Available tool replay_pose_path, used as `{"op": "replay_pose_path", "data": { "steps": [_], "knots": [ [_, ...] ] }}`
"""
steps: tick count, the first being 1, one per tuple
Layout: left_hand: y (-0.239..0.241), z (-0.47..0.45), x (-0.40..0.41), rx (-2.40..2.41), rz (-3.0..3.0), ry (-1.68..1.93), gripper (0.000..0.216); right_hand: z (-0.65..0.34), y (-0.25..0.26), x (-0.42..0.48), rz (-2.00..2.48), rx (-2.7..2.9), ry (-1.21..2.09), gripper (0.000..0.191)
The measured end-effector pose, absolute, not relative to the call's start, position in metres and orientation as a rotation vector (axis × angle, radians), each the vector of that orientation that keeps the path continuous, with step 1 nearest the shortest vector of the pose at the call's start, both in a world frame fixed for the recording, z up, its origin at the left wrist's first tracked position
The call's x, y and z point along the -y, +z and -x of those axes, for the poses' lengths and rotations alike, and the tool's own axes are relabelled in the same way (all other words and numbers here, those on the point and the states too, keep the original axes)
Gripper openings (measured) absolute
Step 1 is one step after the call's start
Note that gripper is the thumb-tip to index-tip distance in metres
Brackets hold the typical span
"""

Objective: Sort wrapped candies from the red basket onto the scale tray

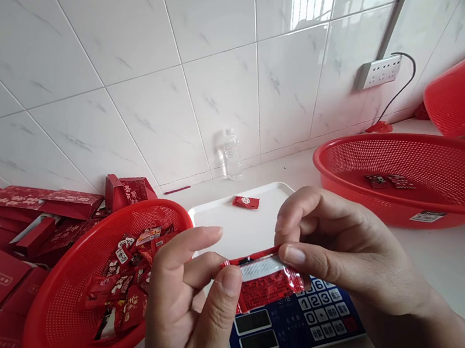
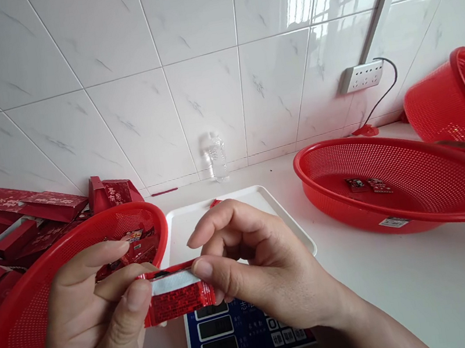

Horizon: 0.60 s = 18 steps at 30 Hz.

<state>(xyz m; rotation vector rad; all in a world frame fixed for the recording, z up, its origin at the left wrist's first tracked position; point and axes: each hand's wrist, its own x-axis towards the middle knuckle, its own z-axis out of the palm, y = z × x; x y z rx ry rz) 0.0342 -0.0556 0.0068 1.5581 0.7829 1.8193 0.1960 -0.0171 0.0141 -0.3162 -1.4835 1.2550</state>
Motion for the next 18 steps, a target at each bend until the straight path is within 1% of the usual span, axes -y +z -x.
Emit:
{"op": "replay_pose_path", "data": {
  "steps": [6, 12, 18],
  "knots": [
    [0.0064, -0.0283, 0.0554, -0.749, -1.597, 1.746, 0.027, -0.1958, 0.0130, 0.0189, 0.306, 1.472, 1.277, 0.011],
    [0.0073, -0.0334, 0.0550, -0.778, -1.550, 1.804, 0.024, -0.1954, 0.0143, 0.0191, 0.311, 1.468, 1.280, 0.011],
    [0.0076, -0.0304, 0.0545, -0.775, -1.562, 1.751, 0.026, -0.1960, 0.0134, 0.0197, 0.302, 1.475, 1.276, 0.010]
  ]
}}
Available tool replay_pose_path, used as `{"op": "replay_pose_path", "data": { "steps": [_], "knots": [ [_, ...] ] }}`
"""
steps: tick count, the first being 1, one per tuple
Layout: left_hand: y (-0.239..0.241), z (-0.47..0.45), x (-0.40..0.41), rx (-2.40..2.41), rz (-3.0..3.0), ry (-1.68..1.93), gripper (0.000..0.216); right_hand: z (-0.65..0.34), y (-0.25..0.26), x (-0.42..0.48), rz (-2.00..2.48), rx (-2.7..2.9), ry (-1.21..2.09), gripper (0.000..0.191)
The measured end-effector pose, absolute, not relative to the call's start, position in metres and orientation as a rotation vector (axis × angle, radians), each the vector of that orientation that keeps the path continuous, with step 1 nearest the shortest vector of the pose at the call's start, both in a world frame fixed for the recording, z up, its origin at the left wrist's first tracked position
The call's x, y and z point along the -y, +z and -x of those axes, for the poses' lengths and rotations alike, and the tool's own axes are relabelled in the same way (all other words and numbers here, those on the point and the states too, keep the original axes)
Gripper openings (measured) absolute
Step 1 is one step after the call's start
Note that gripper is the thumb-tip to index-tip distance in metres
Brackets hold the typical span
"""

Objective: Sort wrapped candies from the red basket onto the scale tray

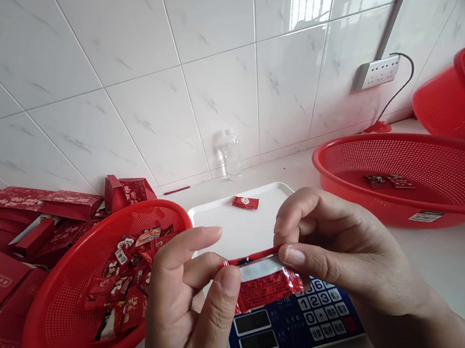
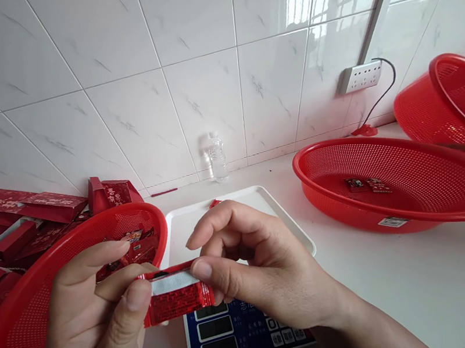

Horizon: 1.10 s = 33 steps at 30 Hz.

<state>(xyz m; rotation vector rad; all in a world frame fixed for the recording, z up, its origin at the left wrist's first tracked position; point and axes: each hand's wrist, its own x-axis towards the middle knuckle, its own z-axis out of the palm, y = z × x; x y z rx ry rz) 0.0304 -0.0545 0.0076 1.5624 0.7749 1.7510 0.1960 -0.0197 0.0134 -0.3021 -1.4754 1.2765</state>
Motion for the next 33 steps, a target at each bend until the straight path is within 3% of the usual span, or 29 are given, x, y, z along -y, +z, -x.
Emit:
{"op": "replay_pose_path", "data": {
  "steps": [33],
  "knots": [
    [0.0077, -0.0356, 0.0571, -0.849, -1.517, 1.787, 0.023, -0.1966, 0.0147, 0.0192, 0.333, 1.470, 1.301, 0.009]
  ]
}}
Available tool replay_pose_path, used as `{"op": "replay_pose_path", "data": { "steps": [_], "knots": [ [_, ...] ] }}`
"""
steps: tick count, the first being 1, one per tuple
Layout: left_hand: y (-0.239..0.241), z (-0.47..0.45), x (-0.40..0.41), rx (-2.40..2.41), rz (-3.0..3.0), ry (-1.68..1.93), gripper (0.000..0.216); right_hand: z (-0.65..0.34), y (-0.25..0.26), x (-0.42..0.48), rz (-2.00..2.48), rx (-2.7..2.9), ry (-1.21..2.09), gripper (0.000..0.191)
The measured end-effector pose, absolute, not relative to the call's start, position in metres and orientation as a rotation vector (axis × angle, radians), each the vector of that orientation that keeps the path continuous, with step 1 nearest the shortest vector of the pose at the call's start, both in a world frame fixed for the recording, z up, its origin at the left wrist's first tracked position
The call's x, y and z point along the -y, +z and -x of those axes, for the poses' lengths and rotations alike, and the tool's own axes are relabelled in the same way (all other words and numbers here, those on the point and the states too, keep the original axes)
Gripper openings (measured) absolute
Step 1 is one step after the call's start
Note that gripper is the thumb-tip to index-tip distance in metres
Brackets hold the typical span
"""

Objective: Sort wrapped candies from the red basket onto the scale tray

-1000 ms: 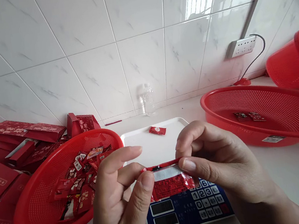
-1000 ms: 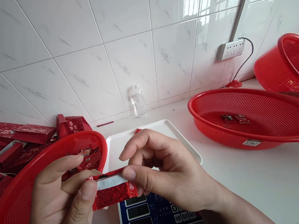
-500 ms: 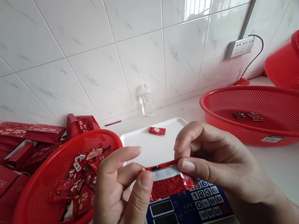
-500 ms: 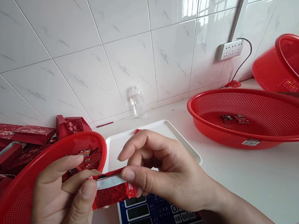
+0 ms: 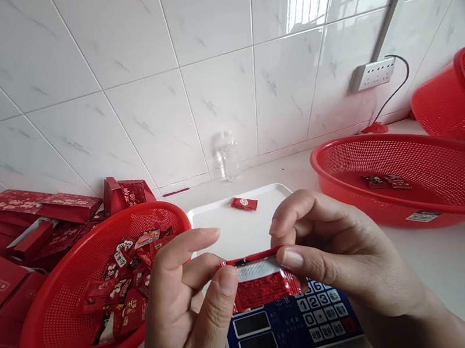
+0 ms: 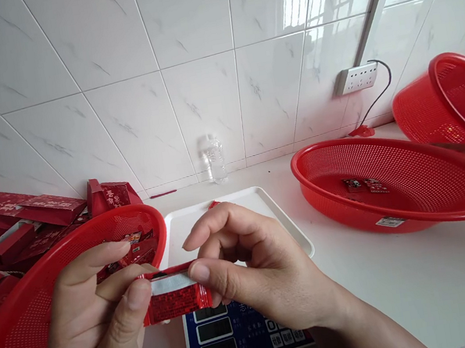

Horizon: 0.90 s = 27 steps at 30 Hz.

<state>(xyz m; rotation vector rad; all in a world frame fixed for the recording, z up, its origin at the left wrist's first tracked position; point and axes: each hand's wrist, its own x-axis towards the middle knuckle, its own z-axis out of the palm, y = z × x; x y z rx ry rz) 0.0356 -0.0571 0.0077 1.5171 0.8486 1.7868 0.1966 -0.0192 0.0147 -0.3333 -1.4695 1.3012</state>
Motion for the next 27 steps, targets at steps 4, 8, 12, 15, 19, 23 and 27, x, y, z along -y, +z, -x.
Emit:
{"op": "replay_pose_path", "data": {
  "steps": [4, 8, 12, 15, 19, 23, 27],
  "knots": [
    [0.0071, -0.0367, 0.0572, -0.857, -1.541, 1.816, 0.023, -0.1965, 0.0148, 0.0190, 0.345, 1.468, 1.303, 0.009],
    [0.0070, -0.0348, 0.0562, -0.837, -1.529, 1.799, 0.024, -0.1955, 0.0148, 0.0185, 0.330, 1.451, 1.321, 0.009],
    [0.0075, -0.0314, 0.0552, -0.794, -1.563, 1.744, 0.027, -0.1958, 0.0146, 0.0185, 0.330, 1.454, 1.329, 0.009],
    [0.0080, -0.0327, 0.0563, -0.832, -1.547, 1.772, 0.025, -0.1962, 0.0142, 0.0194, 0.338, 1.461, 1.325, 0.009],
    [0.0082, -0.0364, 0.0581, -0.866, -1.523, 1.794, 0.023, -0.1961, 0.0142, 0.0196, 0.330, 1.455, 1.335, 0.008],
    [0.0080, -0.0370, 0.0583, -0.858, -1.524, 1.801, 0.022, -0.1962, 0.0146, 0.0184, 0.336, 1.462, 1.337, 0.008],
    [0.0085, -0.0371, 0.0582, -0.835, -1.509, 1.793, 0.023, -0.1959, 0.0142, 0.0184, 0.321, 1.460, 1.337, 0.007]
  ]
}}
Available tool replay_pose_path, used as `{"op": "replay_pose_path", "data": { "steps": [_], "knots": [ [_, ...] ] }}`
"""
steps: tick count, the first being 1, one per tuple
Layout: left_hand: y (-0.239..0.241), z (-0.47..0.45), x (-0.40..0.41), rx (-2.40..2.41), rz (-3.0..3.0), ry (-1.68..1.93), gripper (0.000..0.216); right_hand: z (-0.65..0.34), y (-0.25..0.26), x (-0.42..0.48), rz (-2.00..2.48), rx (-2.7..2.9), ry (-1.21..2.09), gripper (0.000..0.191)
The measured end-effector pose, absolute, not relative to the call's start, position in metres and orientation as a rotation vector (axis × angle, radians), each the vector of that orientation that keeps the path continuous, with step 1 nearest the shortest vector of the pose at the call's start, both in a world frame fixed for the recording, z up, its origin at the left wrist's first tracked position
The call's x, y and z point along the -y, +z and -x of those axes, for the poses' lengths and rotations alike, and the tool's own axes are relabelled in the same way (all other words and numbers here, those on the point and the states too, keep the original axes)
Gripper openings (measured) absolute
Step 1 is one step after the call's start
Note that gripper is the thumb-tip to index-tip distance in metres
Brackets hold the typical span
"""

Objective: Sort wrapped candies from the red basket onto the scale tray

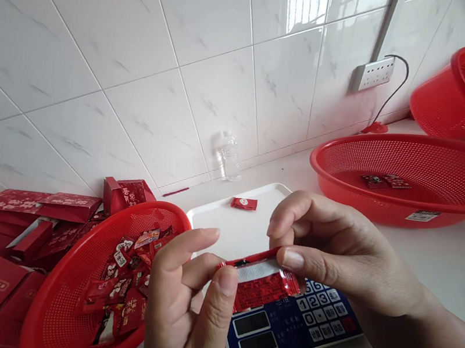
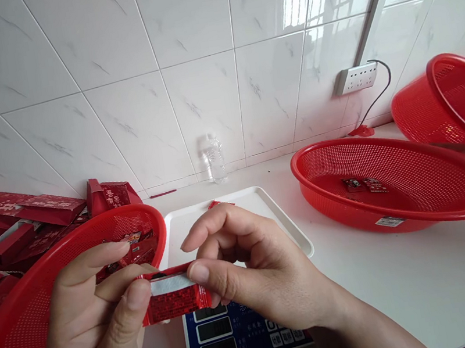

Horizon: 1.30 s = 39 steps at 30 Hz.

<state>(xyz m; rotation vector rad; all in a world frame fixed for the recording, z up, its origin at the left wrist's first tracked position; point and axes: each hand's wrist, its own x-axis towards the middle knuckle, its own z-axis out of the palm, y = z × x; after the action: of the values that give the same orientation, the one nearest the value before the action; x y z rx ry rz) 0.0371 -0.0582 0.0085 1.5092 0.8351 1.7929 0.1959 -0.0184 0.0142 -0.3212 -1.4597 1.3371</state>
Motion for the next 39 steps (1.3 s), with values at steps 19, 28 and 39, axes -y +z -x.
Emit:
{"op": "replay_pose_path", "data": {
  "steps": [19, 28, 39],
  "knots": [
    [0.0070, -0.0360, 0.0552, -0.766, -1.514, 1.792, 0.025, -0.1963, 0.0130, 0.0187, 0.292, 1.467, 1.341, 0.009],
    [0.0070, -0.0316, 0.0546, -0.744, -1.553, 1.756, 0.026, -0.1977, 0.0133, 0.0199, 0.289, 1.462, 1.359, 0.009],
    [0.0073, -0.0285, 0.0512, -0.731, -1.606, 1.712, 0.031, -0.1972, 0.0128, 0.0186, 0.304, 1.444, 1.369, 0.009]
  ]
}}
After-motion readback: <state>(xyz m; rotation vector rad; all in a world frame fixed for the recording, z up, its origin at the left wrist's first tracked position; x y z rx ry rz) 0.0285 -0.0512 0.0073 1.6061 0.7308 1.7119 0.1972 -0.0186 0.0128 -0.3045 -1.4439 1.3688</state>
